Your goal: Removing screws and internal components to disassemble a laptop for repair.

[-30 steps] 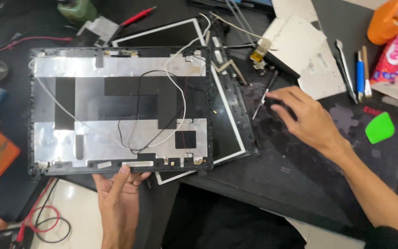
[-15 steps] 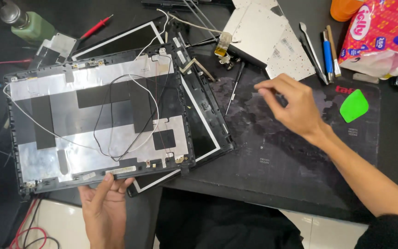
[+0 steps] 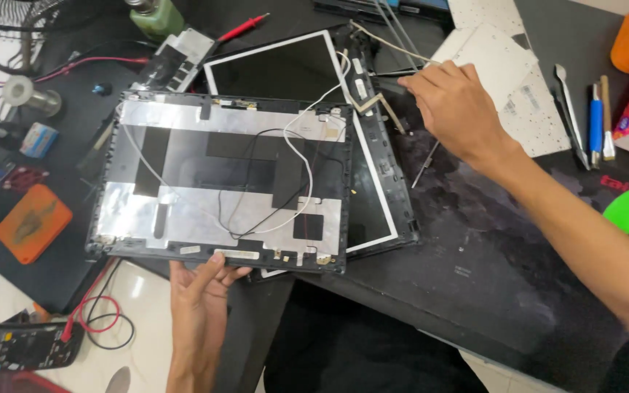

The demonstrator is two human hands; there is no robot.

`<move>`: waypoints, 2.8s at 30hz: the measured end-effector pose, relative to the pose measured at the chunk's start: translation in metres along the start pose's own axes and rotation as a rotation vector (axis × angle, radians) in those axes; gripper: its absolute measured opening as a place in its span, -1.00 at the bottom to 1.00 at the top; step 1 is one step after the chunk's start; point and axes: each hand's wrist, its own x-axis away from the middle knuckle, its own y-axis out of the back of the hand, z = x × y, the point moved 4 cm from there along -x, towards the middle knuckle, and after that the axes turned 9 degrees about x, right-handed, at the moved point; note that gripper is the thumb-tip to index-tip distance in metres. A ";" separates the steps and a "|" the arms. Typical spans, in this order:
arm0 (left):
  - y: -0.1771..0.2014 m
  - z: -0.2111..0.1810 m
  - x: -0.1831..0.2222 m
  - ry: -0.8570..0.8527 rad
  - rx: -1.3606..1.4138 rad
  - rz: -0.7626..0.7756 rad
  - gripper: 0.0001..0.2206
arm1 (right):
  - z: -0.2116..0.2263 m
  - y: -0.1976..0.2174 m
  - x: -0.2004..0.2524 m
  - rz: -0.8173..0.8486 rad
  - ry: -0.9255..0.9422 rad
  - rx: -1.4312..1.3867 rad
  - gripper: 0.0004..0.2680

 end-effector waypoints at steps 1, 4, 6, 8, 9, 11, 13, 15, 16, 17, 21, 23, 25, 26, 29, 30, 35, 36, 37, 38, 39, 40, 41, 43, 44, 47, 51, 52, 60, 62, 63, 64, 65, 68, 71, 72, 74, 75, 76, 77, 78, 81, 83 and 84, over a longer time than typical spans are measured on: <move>-0.006 -0.002 0.001 0.005 0.025 -0.008 -0.50 | -0.004 -0.014 -0.014 0.004 0.072 0.098 -0.84; -0.018 -0.010 0.004 -0.003 0.071 -0.025 -0.51 | -0.009 -0.046 -0.035 0.039 0.181 0.251 -0.82; -0.019 -0.016 0.001 -0.041 0.098 -0.035 -0.51 | -0.011 -0.054 -0.046 0.048 0.234 0.308 -0.84; -0.011 -0.012 0.001 0.033 0.077 -0.039 -0.51 | -0.017 -0.059 -0.052 0.132 0.167 0.306 -0.90; -0.006 -0.014 0.000 -0.003 0.089 -0.064 -0.51 | -0.014 -0.058 -0.054 0.112 0.206 0.294 -0.90; -0.002 -0.011 -0.002 0.037 0.124 -0.027 -0.48 | -0.021 -0.061 -0.050 0.212 0.173 0.364 -0.90; -0.006 -0.018 -0.002 0.019 0.134 -0.009 -0.45 | -0.020 -0.061 -0.052 0.236 0.194 0.395 -0.89; -0.008 -0.019 -0.003 0.014 0.140 0.022 -0.41 | -0.022 -0.060 -0.049 0.265 0.197 0.435 -0.88; -0.007 -0.017 -0.003 0.026 0.134 0.014 -0.41 | -0.025 -0.060 -0.048 0.307 0.171 0.466 -0.87; -0.005 -0.015 -0.003 0.036 0.127 0.004 -0.41 | -0.027 -0.061 -0.048 0.347 0.147 0.496 -0.86; -0.006 -0.019 -0.002 0.020 0.139 0.015 -0.37 | -0.031 -0.064 -0.041 0.397 0.088 0.535 -0.84; -0.003 -0.015 -0.005 0.009 0.162 0.058 -0.36 | -0.065 -0.090 -0.029 0.320 0.034 0.518 -0.81; -0.004 -0.017 -0.004 0.002 0.163 0.055 -0.35 | -0.090 -0.107 -0.018 0.248 0.041 0.447 -0.82; -0.005 -0.018 -0.004 0.002 0.159 0.059 -0.34 | -0.103 -0.114 -0.013 0.180 0.037 0.378 -0.83; -0.008 -0.016 -0.004 0.001 0.171 0.068 -0.35 | -0.105 -0.122 -0.008 0.094 0.074 0.236 -0.85; -0.008 -0.014 -0.003 0.000 0.172 0.062 -0.35 | -0.092 -0.114 -0.012 0.096 0.079 0.232 -0.85; -0.005 -0.010 0.002 0.011 0.205 0.038 -0.40 | -0.024 -0.061 -0.031 -0.007 0.099 0.085 -0.86; -0.007 -0.012 0.005 0.007 0.206 0.034 -0.40 | -0.013 -0.052 -0.035 -0.008 0.103 0.082 -0.86; -0.009 -0.014 0.008 -0.005 0.201 0.032 -0.40 | -0.004 -0.041 -0.037 -0.065 0.100 0.051 -0.87; -0.011 -0.016 0.010 -0.017 0.197 0.031 -0.40 | 0.006 -0.030 -0.038 -0.122 0.096 0.021 -0.87; -0.011 -0.015 0.012 -0.016 0.198 0.027 -0.40 | 0.011 -0.028 -0.039 -0.119 0.098 0.019 -0.87; -0.010 -0.015 0.014 -0.023 0.217 0.013 -0.43 | 0.014 -0.026 -0.041 -0.135 0.050 -0.101 -0.88; -0.010 -0.014 0.016 -0.023 0.235 -0.001 -0.45 | 0.016 -0.023 -0.038 -0.147 -0.003 -0.218 -0.88; -0.011 -0.013 0.020 -0.031 0.254 -0.005 -0.46 | 0.044 -0.003 -0.049 -0.069 -0.082 -0.468 -0.88; -0.011 -0.012 0.021 -0.046 0.270 -0.005 -0.46 | 0.057 0.005 -0.054 0.002 -0.160 -0.721 -0.87; -0.011 -0.005 0.023 -0.050 0.312 -0.019 -0.50 | 0.084 -0.004 -0.056 0.265 -0.305 -0.977 -0.84; -0.018 -0.007 0.025 -0.064 0.350 -0.013 -0.54 | 0.122 -0.004 -0.058 0.477 -0.426 -1.018 -0.79; -0.017 -0.006 0.025 -0.057 0.341 -0.033 -0.59 | 0.128 -0.002 -0.060 0.468 -0.450 -1.096 -0.75; -0.016 -0.005 0.022 -0.094 0.342 -0.020 -0.71 | 0.145 -0.009 -0.069 0.572 -0.607 -1.377 -0.72; -0.014 0.001 0.021 -0.057 0.323 0.018 -0.77 | 0.142 -0.023 -0.068 0.613 -0.605 -1.464 -0.81; -0.014 -0.006 0.021 -0.061 0.323 0.015 -0.77 | 0.140 -0.026 -0.071 0.616 -0.601 -1.466 -0.81; -0.016 -0.010 0.020 0.012 0.229 0.034 -0.77 | 0.136 -0.029 -0.074 0.588 -0.603 -1.474 -0.85; -0.018 -0.013 0.020 0.086 0.135 0.054 -0.75 | 0.133 -0.031 -0.077 0.559 -0.607 -1.481 -0.88; -0.026 -0.028 0.027 0.192 -0.213 0.341 -0.77 | 0.123 -0.041 -0.087 0.551 -0.656 -1.439 -0.92; -0.042 -0.064 0.040 -0.006 -0.660 0.374 -0.81 | 0.119 -0.051 -0.093 0.551 -0.658 -1.434 -0.91; -0.046 -0.072 0.039 -0.002 -0.659 0.375 -0.81 | 0.120 -0.051 -0.095 0.552 -0.663 -1.433 -0.91; -0.056 -0.101 0.037 -0.401 -1.047 0.215 -0.88 | 0.122 -0.050 -0.097 0.566 -0.686 -1.408 -0.90; -0.060 -0.104 0.029 -0.398 -1.045 0.221 -0.88 | 0.122 -0.052 -0.098 0.564 -0.693 -1.405 -0.90; -0.067 -0.112 0.025 -0.634 -1.205 0.185 -0.80 | 0.121 -0.054 -0.099 0.572 -0.711 -1.408 -0.90; -0.076 -0.119 0.022 -0.878 -1.355 0.156 -0.71 | 0.118 -0.055 -0.098 0.573 -0.733 -1.410 -0.89; -0.075 -0.115 0.015 -0.876 -1.349 0.170 -0.71 | 0.118 -0.055 -0.099 0.565 -0.745 -1.406 -0.89; -0.077 -0.102 -0.006 -0.923 -1.481 0.180 -0.77 | 0.110 -0.051 -0.099 0.538 -0.756 -1.450 -0.89; -0.076 -0.094 -0.013 -0.884 -1.590 0.251 -0.74 | 0.109 -0.048 -0.102 0.538 -0.708 -1.511 -0.88; -0.079 -0.097 -0.013 -0.885 -1.587 0.267 -0.74 | 0.105 -0.048 -0.100 0.527 -0.719 -1.510 -0.88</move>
